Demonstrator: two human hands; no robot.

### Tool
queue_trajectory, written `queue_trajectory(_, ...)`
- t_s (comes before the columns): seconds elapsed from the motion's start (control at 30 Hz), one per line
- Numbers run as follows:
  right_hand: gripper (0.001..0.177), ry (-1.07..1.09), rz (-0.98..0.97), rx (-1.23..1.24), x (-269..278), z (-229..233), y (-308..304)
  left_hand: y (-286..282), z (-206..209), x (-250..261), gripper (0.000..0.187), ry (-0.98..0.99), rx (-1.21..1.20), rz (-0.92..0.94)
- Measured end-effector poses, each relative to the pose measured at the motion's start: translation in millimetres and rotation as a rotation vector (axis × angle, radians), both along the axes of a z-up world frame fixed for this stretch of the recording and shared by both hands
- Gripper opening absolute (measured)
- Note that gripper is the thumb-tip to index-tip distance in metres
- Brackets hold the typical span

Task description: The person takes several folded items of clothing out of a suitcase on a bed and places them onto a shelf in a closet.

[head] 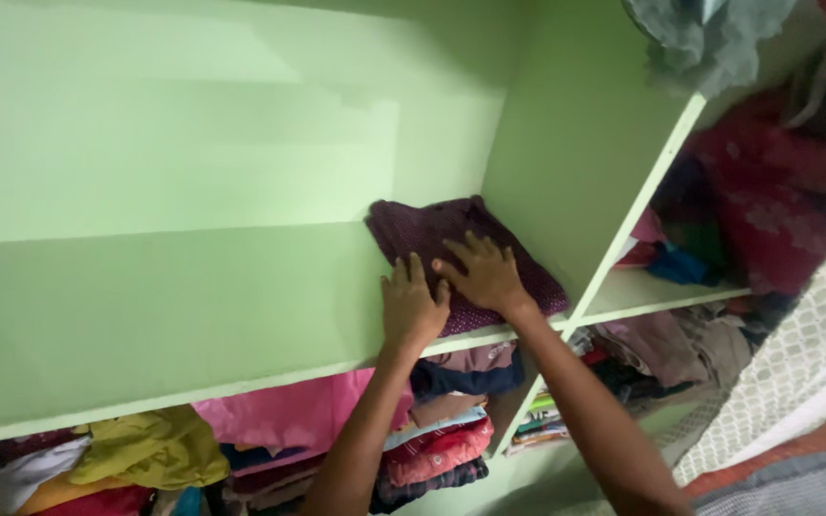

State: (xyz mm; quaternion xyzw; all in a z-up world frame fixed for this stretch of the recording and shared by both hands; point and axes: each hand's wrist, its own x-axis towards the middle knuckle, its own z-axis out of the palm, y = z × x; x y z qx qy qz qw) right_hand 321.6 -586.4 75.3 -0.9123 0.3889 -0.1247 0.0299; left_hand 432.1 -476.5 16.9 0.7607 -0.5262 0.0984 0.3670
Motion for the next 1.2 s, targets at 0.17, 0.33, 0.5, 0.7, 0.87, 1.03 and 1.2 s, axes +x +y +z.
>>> queue_trajectory(0.17, 0.068, 0.027, -0.017, 0.045, -4.7, -17.1, 5.7, -5.9, -6.9, 3.9, 0.07, 0.139, -0.173, 0.03)
queue_trajectory(0.33, 0.063, 0.041, -0.038, 0.082, 4.6, -25.6, -6.5, -6.5, -4.5, 7.3, 0.068, 0.18, -0.163, 0.015)
queue_trajectory(0.5, 0.059, -0.122, -0.001, -0.047, -4.4, -29.6, 3.4, 12.2, 16.7, 0.7, 0.065, 0.189, -0.121, -0.043)
queue_trajectory(0.7, 0.044, -0.4, 0.098, -0.272, -44.7, -39.2, 72.1, 16.7, 22.1, -2.4, 0.044, 0.085, -0.011, -0.062)
queue_trajectory(0.87, 0.047, -0.489, 0.054, -0.327, -85.6, -42.2, 75.7, 0.2, -1.9, 3.4, 0.042, -0.063, 0.037, 0.006)
queue_trajectory(1.03, 0.051, -0.468, -0.032, -0.334, -111.3, -44.7, 72.6, -5.0, -13.6, 6.9, 0.041, -0.068, 0.012, -0.003)
queue_trajectory(1.2, 0.053, -0.459, 0.008, -0.294, -93.6, -37.9, 109.7, 1.0, 0.3, 2.3, 0.048, 0.028, 0.032, -0.001)
